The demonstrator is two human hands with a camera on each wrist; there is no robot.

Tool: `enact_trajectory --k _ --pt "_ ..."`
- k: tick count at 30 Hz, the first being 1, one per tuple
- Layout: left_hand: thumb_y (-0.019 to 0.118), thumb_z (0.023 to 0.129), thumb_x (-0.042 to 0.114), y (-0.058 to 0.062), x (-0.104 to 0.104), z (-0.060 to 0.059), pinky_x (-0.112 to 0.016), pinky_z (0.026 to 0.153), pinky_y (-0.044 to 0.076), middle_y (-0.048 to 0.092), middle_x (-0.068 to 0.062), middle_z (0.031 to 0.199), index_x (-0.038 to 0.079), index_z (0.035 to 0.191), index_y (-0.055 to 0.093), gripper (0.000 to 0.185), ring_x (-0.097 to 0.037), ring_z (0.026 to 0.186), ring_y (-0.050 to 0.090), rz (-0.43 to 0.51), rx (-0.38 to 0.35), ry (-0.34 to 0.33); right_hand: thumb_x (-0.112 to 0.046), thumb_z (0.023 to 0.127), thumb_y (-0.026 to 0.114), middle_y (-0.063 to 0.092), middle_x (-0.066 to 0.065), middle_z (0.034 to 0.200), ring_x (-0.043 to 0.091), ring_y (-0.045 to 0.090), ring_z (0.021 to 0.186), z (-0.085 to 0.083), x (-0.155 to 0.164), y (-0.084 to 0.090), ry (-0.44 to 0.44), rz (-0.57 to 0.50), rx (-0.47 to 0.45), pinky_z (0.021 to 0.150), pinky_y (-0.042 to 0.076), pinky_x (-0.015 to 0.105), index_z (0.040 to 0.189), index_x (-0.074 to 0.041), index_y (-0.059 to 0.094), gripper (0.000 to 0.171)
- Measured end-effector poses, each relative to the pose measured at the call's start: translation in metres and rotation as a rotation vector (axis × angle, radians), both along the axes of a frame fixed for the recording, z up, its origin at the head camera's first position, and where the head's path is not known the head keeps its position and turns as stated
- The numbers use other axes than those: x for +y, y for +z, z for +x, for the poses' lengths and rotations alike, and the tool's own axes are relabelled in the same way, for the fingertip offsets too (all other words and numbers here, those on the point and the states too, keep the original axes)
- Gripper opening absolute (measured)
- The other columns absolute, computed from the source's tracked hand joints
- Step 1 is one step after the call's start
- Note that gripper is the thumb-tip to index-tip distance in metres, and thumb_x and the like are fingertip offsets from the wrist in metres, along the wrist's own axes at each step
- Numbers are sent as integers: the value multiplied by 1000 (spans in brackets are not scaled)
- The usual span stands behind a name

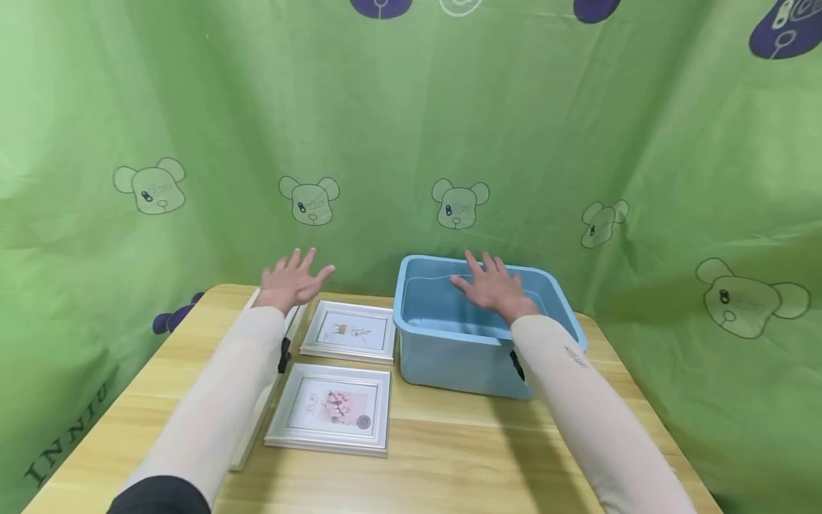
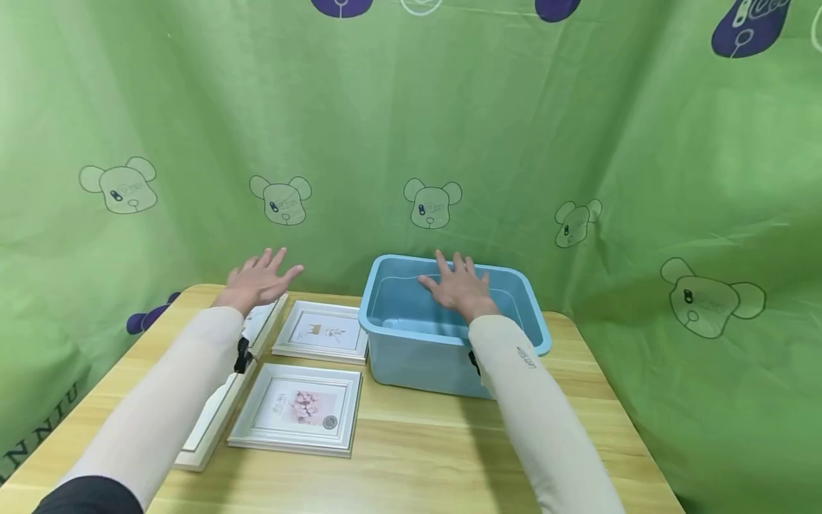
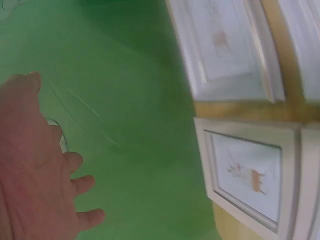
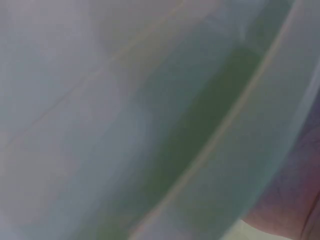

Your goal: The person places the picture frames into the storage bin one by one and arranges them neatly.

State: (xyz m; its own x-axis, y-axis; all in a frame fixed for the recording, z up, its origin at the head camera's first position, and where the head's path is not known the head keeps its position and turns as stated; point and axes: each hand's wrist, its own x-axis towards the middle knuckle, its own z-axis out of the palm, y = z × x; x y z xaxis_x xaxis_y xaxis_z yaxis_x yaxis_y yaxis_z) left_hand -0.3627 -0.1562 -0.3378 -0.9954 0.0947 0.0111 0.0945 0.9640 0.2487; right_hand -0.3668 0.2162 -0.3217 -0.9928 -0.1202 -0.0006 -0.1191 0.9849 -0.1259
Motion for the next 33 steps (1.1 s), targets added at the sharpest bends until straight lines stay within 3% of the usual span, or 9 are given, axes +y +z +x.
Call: enact_trajectory --k 9,18,26,33 --pt "8 82 70 -28 -40 12 -67 101 4 -3 -19 148 15 144 -3 83 -47 132 3 36 -74 3 -71 82 20 1 15 150 39 -1 136 10 15 -6 20 17 12 103 5 67 144 -26 -4 80" --pt "11 80 73 -57 -74 24 -71 99 4 -4 -23 147 11 144 1 90 -51 130 2 72 -165 93 -69 82 23 9 17 149 39 9 135 32 30 -14 84 23 74 102 10 66 144 -24 2 80" --pt "9 80 73 -69 -87 26 -73 95 2 -8 -24 146 12 143 -3 90 -54 128 -1 109 -227 94 -70 82 24 7 19 149 40 7 135 50 49 -13 86 3 99 104 5 65 144 -21 -1 83" --pt "5 77 76 -80 -88 21 -73 95 3 -8 -25 146 12 143 -2 93 -54 128 1 100 -241 98 -72 79 31 12 23 147 41 10 134 70 69 -24 72 -13 158 104 9 64 144 -14 2 92"
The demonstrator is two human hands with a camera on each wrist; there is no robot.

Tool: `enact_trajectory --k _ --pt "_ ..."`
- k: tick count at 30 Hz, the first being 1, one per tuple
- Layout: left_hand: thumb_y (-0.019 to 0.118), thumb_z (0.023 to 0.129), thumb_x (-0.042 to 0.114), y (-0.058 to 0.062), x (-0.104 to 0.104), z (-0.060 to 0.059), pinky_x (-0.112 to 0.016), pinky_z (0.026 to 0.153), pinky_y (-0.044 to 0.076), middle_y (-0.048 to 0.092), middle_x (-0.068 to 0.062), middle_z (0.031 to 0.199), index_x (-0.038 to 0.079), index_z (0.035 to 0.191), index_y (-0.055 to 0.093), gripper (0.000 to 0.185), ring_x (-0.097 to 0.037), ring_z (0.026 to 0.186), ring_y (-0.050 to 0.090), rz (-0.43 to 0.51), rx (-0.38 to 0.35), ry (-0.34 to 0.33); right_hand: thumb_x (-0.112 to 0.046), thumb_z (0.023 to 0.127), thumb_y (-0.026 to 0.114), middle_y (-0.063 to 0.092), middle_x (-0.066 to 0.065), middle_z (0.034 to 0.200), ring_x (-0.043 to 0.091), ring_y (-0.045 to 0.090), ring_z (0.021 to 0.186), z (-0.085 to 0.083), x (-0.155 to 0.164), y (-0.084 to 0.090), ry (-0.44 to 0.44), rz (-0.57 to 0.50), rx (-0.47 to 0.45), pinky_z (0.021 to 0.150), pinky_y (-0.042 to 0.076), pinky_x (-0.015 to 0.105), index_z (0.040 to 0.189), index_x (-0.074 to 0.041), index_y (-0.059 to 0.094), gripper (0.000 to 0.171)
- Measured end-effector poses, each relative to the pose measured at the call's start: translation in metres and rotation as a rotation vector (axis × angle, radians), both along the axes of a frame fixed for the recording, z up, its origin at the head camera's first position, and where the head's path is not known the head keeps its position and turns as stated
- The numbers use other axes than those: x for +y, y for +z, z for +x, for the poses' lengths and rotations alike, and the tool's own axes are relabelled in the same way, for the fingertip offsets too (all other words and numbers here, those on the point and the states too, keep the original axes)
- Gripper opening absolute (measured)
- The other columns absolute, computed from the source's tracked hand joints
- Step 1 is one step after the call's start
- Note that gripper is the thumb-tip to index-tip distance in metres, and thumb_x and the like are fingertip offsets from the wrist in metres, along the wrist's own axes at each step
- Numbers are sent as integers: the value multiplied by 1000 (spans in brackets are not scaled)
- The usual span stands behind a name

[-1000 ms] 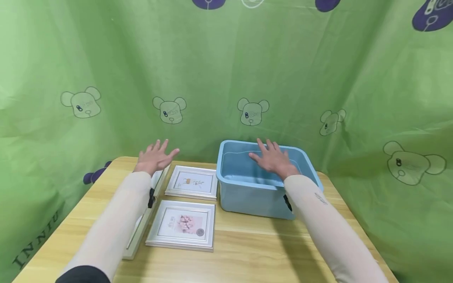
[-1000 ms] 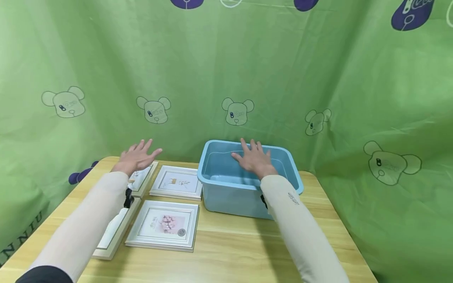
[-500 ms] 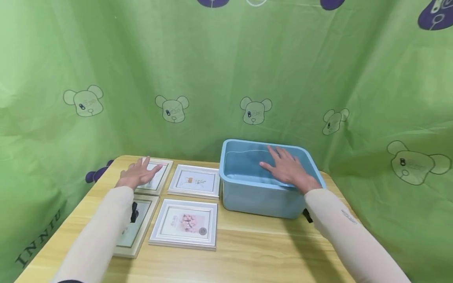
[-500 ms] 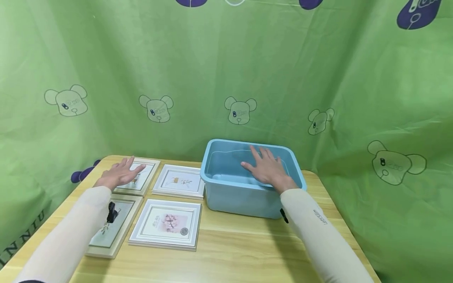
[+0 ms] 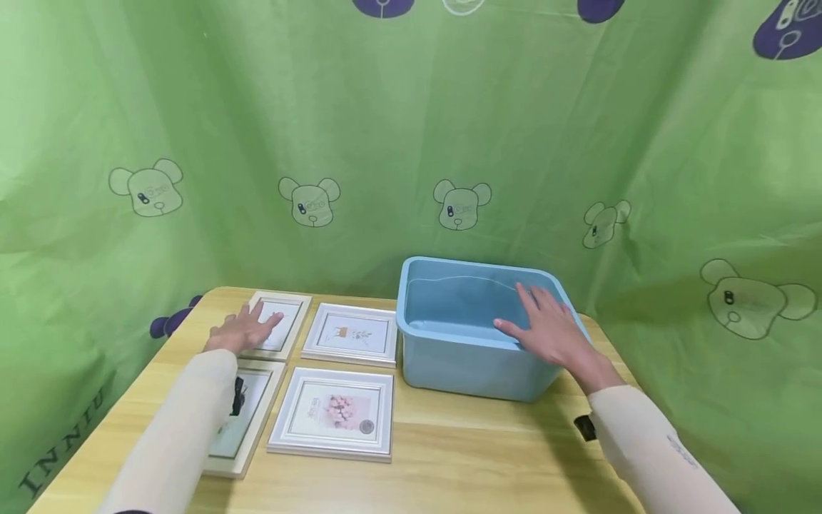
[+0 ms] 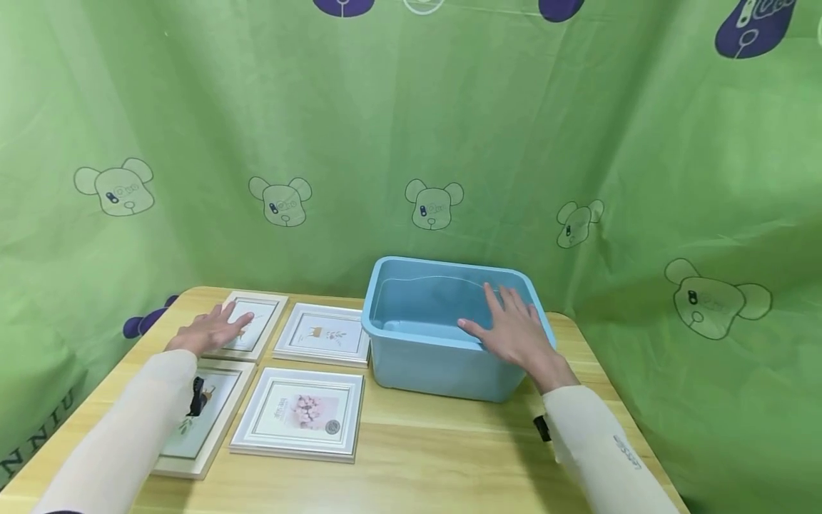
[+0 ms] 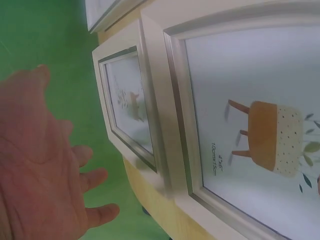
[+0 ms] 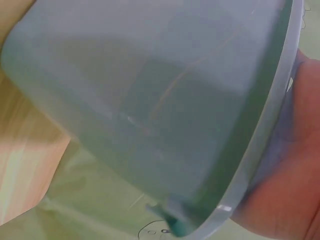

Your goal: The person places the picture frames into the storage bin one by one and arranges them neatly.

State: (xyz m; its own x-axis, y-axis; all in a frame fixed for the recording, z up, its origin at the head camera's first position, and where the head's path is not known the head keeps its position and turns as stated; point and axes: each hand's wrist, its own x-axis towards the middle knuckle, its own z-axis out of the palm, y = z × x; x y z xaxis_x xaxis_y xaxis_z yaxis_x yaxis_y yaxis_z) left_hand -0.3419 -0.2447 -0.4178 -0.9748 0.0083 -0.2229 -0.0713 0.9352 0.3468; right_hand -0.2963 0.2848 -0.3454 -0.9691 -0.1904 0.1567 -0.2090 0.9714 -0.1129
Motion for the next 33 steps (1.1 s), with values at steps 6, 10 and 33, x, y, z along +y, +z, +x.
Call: enact_trajectory --k 6,10,33 --pt "8 80 72 -7 1 -7 -73 96 2 -8 -23 147 11 144 -1 88 -54 128 -1 5 -22 2 -73 77 33 5 23 148 42 4 135 14 12 -9 -46 -27 21 101 1 68 144 -11 -1 97" --pt "7 80 72 -11 0 -8 -73 96 2 -8 -23 146 11 144 -1 88 -54 128 -1 4 -41 8 -74 76 33 3 26 147 45 2 134 21 21 -10 -93 -50 18 98 1 70 144 -9 -3 101" --pt "7 79 73 -12 3 -35 -72 97 3 -7 -23 147 11 144 2 90 -53 128 -1 -16 -28 -7 -70 75 45 11 33 142 50 23 124 36 47 -18 -170 -268 -44 94 27 64 139 6 -7 112"
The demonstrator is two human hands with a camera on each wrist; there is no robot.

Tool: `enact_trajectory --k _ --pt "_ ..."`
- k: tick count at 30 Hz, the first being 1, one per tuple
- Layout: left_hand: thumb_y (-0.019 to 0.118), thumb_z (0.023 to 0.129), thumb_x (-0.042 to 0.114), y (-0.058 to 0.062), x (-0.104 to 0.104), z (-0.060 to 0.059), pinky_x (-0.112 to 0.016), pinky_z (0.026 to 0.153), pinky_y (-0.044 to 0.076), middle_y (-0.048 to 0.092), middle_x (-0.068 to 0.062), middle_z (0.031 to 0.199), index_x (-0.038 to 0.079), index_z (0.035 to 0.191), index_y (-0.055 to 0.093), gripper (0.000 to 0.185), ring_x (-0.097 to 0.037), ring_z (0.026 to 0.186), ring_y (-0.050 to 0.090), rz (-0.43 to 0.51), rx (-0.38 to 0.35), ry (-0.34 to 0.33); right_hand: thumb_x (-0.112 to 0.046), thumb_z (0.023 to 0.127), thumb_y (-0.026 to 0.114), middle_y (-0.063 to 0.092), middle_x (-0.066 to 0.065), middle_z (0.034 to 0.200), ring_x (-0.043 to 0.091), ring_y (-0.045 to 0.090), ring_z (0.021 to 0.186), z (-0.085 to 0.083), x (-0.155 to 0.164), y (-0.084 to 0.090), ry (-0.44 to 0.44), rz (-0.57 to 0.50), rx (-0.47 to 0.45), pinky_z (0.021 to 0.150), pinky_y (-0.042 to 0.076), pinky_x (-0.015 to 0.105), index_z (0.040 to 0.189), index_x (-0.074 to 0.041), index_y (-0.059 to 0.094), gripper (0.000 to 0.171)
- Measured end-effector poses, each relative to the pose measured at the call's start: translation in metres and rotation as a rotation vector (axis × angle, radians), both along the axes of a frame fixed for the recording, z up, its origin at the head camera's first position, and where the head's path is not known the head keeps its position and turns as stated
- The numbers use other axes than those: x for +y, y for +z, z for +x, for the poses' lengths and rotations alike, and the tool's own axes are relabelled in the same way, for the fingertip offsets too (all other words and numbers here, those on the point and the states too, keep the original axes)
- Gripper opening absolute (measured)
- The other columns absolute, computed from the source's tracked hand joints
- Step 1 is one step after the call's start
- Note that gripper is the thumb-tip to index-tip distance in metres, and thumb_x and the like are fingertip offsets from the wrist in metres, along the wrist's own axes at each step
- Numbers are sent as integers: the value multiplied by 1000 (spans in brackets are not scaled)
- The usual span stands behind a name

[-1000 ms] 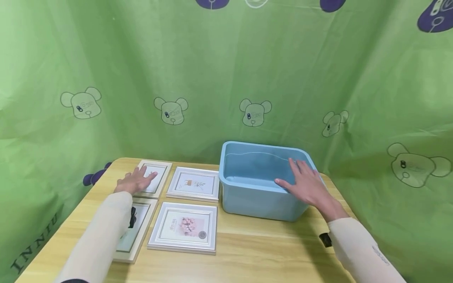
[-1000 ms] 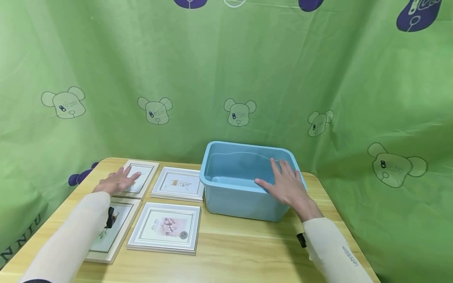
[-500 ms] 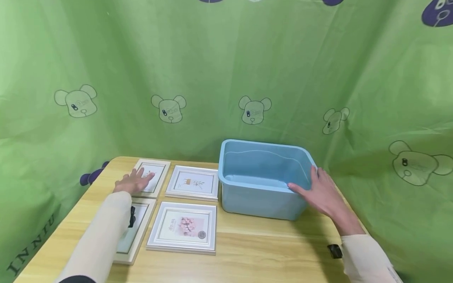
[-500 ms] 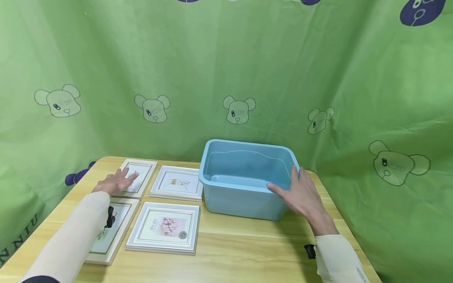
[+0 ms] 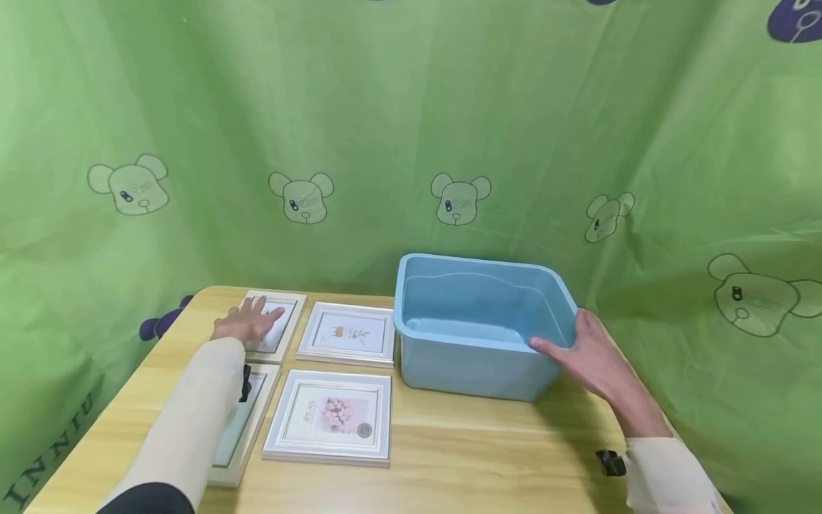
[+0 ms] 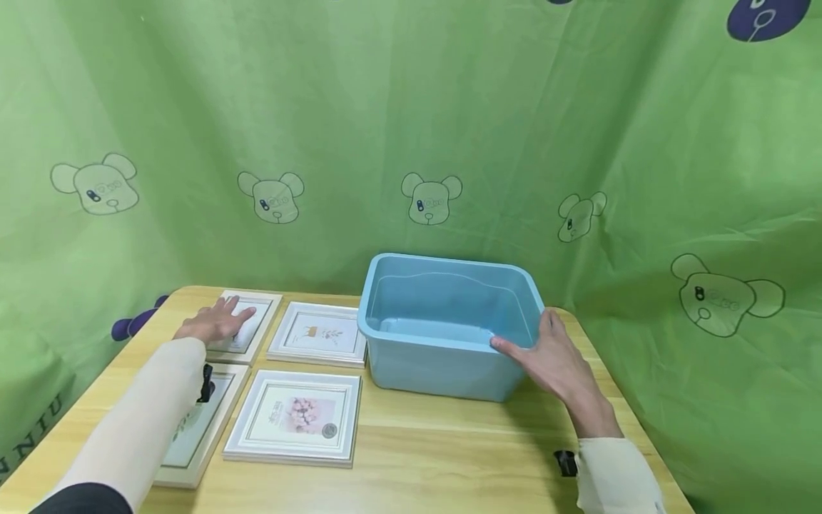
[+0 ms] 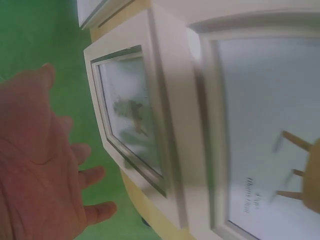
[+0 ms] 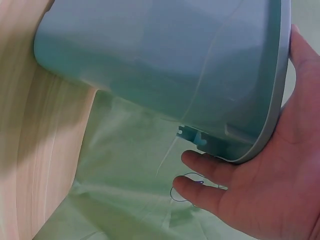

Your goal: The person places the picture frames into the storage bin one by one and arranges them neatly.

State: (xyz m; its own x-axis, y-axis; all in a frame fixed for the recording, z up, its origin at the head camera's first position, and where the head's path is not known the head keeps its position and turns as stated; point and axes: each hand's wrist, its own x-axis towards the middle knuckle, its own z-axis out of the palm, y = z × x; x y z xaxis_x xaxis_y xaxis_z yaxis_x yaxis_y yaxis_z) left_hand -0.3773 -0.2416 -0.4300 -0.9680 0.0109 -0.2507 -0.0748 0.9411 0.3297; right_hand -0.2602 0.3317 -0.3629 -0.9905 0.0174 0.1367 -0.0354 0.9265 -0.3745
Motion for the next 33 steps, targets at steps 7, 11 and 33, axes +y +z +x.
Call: enact_trajectory --k 7,11,33 --pt "5 81 70 6 11 -13 -69 100 9 1 -22 147 11 144 7 86 -50 130 6 -99 78 -47 -68 73 50 22 32 138 46 35 116 -1 2 -3 -8 -35 33 87 35 62 140 6 0 112" --pt "9 85 66 6 15 -19 -68 100 12 7 -22 147 11 144 10 80 -49 130 9 -116 113 -64 -67 72 52 21 32 138 47 35 116 -2 4 -4 -8 -46 45 88 35 63 140 5 1 112" --pt "16 84 67 -25 16 -45 -75 92 15 10 -27 145 13 143 15 80 -54 127 11 -124 83 54 -68 71 51 15 33 141 52 30 119 0 2 -7 -27 -67 2 88 31 67 141 0 -7 114"
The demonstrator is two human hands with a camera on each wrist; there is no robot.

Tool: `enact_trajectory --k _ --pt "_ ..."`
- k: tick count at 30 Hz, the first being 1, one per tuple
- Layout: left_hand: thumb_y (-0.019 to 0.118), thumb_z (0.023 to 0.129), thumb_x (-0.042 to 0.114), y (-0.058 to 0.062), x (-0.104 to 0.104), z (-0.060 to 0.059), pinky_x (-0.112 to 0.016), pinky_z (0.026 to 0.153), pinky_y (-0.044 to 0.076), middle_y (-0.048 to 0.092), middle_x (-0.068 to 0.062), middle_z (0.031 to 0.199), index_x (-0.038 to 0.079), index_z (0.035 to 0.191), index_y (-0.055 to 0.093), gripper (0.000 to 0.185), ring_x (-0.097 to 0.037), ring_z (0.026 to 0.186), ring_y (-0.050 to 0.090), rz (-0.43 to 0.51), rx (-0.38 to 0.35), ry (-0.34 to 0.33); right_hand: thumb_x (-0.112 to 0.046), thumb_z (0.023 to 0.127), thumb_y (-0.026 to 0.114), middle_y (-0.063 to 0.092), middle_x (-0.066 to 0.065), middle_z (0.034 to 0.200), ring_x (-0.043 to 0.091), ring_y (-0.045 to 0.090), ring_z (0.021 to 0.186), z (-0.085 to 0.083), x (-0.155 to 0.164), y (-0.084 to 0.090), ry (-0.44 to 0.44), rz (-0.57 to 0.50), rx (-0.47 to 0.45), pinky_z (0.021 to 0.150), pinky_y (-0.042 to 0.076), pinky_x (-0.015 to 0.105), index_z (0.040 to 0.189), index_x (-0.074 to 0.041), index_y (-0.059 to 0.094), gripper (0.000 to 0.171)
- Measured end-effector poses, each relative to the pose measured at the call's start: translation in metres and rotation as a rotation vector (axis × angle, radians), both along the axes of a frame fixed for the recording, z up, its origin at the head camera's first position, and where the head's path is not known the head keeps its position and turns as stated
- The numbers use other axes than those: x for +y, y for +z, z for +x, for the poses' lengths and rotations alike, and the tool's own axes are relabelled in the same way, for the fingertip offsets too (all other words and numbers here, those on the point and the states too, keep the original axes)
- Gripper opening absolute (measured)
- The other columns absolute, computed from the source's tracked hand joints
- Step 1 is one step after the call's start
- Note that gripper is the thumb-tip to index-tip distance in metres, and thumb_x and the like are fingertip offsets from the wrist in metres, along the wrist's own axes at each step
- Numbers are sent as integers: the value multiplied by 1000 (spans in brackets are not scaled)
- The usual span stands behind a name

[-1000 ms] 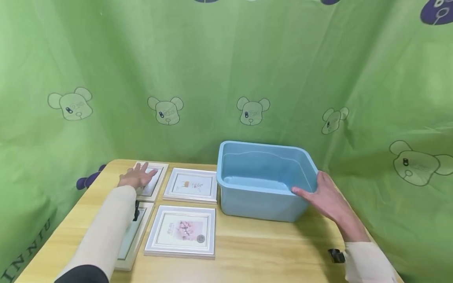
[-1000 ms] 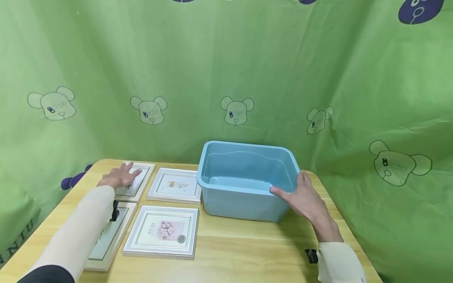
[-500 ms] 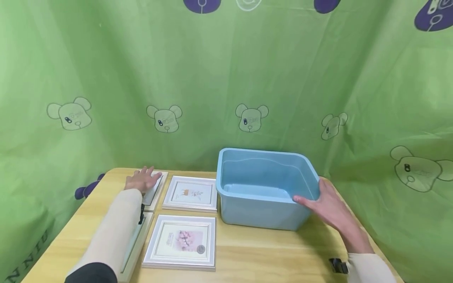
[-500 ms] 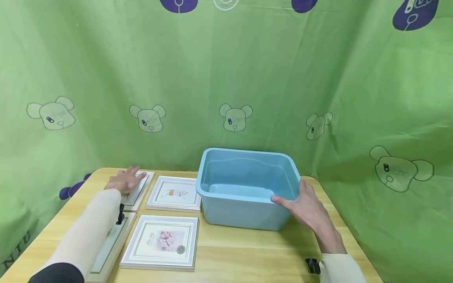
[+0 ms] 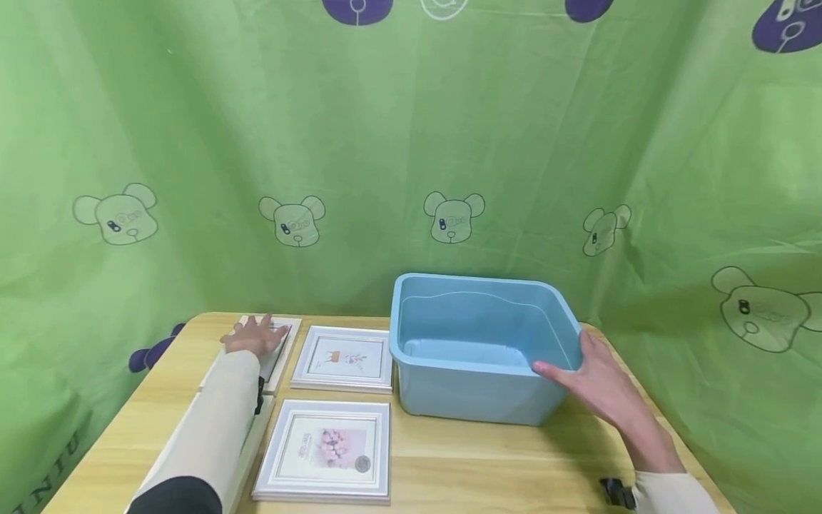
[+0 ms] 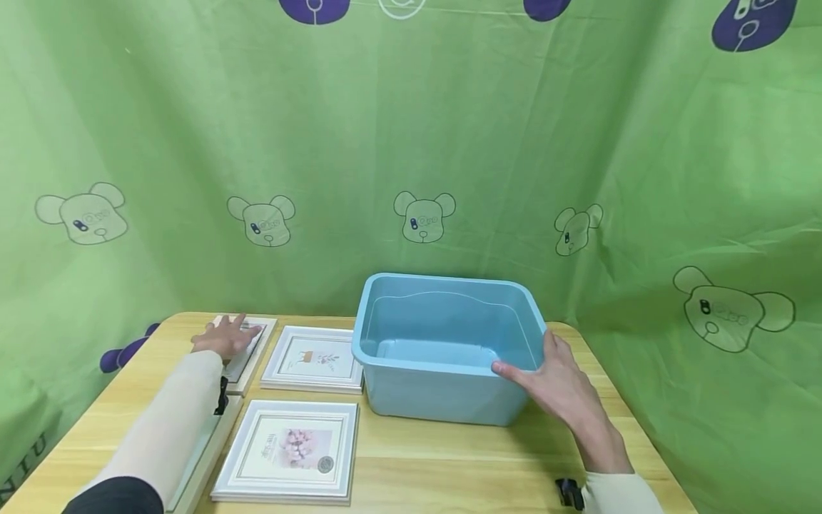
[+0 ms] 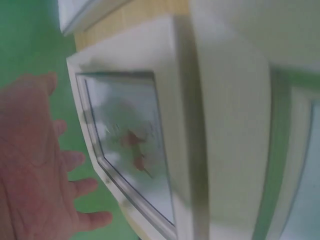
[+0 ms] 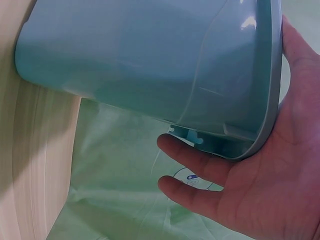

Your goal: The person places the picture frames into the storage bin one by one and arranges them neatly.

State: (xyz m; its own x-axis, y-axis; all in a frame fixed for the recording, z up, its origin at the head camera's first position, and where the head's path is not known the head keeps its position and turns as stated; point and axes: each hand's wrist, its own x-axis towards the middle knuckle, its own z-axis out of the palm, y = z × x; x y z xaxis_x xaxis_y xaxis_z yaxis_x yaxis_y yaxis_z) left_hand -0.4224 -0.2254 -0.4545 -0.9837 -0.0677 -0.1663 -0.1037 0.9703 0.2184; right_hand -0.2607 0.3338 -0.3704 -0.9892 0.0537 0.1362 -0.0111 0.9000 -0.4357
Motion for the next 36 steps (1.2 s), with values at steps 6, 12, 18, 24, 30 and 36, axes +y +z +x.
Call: enact_trajectory --k 6,12,18,24,30,36 --pt "21 90 55 -8 -20 1 -73 90 23 17 -29 142 7 142 17 71 -53 124 21 -37 21 22 -68 71 52 17 31 141 49 31 120 0 1 -1 -5 -22 15 88 32 66 142 -2 -5 112" --pt "24 92 46 -13 -30 4 -70 90 27 23 -29 139 4 141 18 65 -51 121 26 -26 31 48 -68 72 51 18 31 140 49 31 120 2 1 -2 -9 -5 17 87 32 66 142 -2 -7 112" --pt "24 93 43 -14 -32 4 -69 89 28 27 -29 137 2 140 19 62 -50 119 29 -28 38 48 -68 72 50 16 31 141 50 30 121 2 0 -2 -16 0 7 88 31 66 142 -3 -7 111" --pt "26 94 40 -16 -33 5 -68 90 29 29 -28 135 1 138 21 59 -49 117 32 -19 40 59 -68 73 50 13 32 141 51 27 121 2 -1 -1 -21 3 -15 90 30 66 141 -2 -9 112" --pt "24 95 38 -19 -37 5 -67 89 30 30 -30 134 -2 138 20 59 -48 117 33 -19 44 61 -68 73 50 13 32 142 51 28 121 2 -1 -1 -19 -1 -11 89 30 67 141 -2 -8 112" --pt "27 95 33 -20 -39 4 -62 84 37 40 -31 122 -10 129 28 55 -46 109 39 -17 74 78 -68 73 50 12 31 143 51 28 121 2 -1 -2 -19 -9 -6 89 30 67 142 -4 -9 111"
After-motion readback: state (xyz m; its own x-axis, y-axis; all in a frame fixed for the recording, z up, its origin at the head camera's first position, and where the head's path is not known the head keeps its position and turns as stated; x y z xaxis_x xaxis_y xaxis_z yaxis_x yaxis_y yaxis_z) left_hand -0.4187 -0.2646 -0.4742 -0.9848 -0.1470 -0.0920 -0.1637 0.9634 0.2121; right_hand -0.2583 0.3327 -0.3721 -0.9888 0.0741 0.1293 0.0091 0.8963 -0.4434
